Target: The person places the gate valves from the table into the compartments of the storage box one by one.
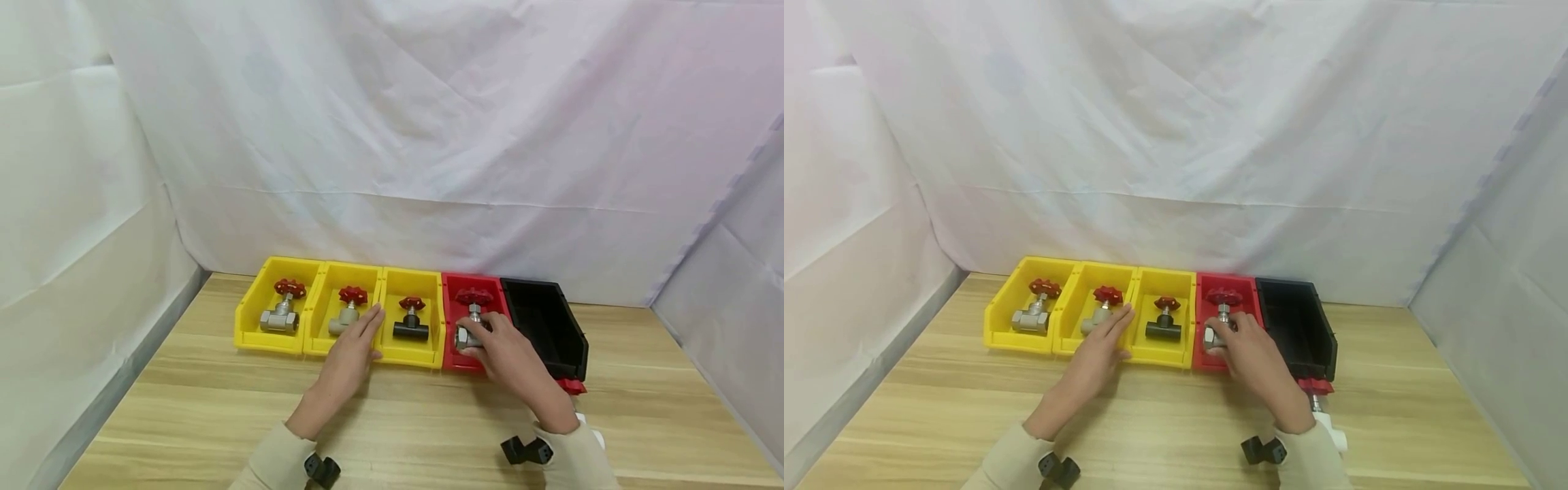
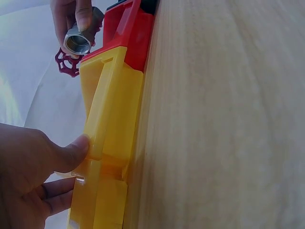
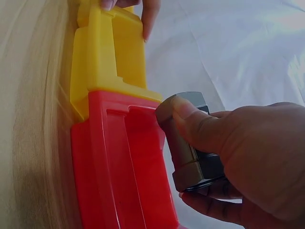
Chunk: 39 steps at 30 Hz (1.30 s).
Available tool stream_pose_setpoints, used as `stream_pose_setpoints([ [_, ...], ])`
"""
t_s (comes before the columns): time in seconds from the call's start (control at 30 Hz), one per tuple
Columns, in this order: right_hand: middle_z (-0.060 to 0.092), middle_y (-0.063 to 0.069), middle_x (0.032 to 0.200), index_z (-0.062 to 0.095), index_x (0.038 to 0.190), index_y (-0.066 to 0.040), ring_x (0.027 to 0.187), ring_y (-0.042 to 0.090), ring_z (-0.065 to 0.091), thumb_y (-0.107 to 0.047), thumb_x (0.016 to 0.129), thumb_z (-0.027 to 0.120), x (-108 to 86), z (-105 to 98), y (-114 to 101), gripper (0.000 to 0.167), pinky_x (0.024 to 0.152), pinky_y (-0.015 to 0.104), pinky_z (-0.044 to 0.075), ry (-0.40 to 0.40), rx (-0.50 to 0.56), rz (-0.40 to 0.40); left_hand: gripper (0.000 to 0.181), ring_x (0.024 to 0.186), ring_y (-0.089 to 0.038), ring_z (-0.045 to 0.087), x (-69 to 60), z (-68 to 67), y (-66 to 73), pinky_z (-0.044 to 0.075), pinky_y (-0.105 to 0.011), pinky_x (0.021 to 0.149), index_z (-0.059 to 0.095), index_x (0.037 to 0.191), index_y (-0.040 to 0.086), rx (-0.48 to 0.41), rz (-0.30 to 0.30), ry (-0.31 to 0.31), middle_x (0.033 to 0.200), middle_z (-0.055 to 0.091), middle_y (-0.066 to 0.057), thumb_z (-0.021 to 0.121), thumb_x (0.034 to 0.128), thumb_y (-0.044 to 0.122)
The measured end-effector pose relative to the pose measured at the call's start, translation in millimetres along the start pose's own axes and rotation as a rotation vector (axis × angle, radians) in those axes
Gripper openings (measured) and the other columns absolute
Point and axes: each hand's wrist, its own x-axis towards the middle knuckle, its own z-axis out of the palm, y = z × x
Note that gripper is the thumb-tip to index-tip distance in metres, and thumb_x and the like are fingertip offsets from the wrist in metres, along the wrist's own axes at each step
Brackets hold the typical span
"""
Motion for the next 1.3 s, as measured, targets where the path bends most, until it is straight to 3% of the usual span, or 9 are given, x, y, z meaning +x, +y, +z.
stream_pose_setpoints([
  [0.73,0.054,0.017,0.110,0.059,0.127,-0.020,0.093,0.028,0.052,-0.032,0.082,0.076,4.3,32,13,0.050,0.072,0.044,0.055,-0.092,-0.069,0.084,0.070,0.125,-0.030,0.047,-1.7,2.9,1.7,0.046,-0.037,0.096,0.044,0.141,0.002,-0.001,0.001,0.000,0.148,0.038,-0.012,0.076,0.0794,0.001],
  [1.03,0.054,0.016,0.106,0.060,0.126,-0.019,0.088,0.028,0.050,-0.033,0.083,0.074,7.6,35,14,0.047,0.067,0.042,0.053,-0.087,-0.105,0.075,0.071,0.127,-0.030,0.045,-0.9,1.9,1.3,0.043,-0.038,0.099,0.043,0.142,0.003,0.017,-0.008,-0.008,0.149,0.037,-0.011,0.076,0.0799,0.004],
  [1.3,0.053,0.013,0.100,0.062,0.126,-0.017,0.085,0.025,0.048,-0.033,0.084,0.072,13.5,33,12,0.046,0.065,0.038,0.052,-0.160,-0.109,0.087,0.071,0.126,-0.030,0.046,-0.2,0.7,0.6,0.043,-0.038,0.099,0.042,0.143,0.003,0.025,-0.016,-0.014,0.149,0.036,-0.011,0.076,0.0803,0.006],
])
